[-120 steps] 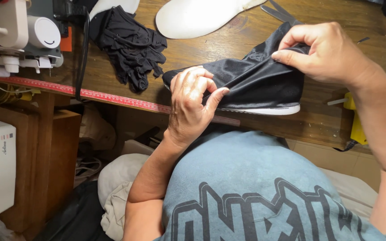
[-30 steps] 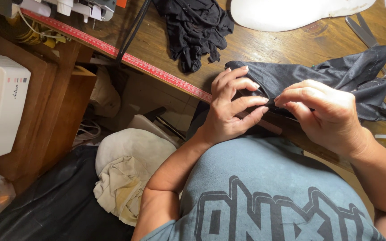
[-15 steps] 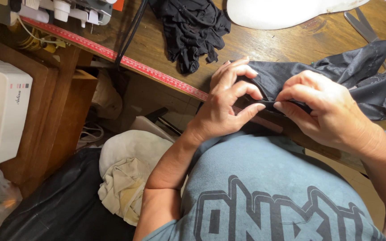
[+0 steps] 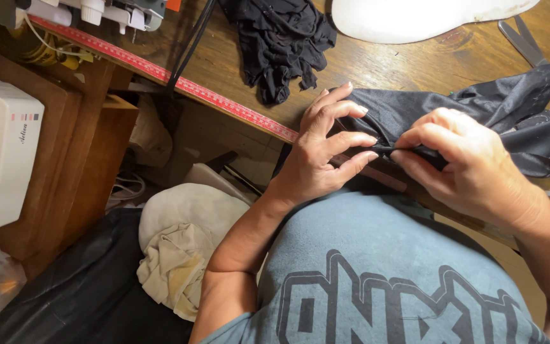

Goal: Fitting and securing a fabric upper onto a shoe last by hand

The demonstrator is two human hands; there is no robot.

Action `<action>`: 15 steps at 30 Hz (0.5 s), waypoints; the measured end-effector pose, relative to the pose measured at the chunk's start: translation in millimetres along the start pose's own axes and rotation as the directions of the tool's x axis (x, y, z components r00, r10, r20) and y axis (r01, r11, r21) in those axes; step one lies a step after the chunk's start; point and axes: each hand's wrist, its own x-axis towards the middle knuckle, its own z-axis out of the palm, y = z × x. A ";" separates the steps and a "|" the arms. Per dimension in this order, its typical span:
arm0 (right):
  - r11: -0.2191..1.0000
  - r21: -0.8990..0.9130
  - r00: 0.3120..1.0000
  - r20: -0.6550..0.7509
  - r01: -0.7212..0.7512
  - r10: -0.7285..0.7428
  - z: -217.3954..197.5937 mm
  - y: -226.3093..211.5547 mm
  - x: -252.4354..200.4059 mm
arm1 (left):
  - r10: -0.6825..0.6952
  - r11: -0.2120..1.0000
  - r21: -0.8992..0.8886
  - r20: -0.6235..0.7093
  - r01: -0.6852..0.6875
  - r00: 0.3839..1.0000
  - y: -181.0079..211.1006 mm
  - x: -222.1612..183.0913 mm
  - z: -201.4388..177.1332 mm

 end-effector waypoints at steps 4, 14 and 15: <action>0.997 -0.077 1.000 -0.012 0.009 -0.010 6.0 -3.5 -4.9 | 0.008 1.000 0.016 0.029 -0.008 1.000 -2.3 -0.7 -1.6; 0.998 -0.069 0.994 -0.105 0.004 -0.011 23.2 -9.4 -0.5 | -0.095 0.991 -0.080 0.163 0.109 0.982 -4.7 7.6 1.8; 0.998 -0.062 0.993 -0.115 -0.008 0.001 24.1 -10.2 -0.3 | -0.076 0.995 -0.048 0.176 0.086 0.981 -6.2 9.2 1.8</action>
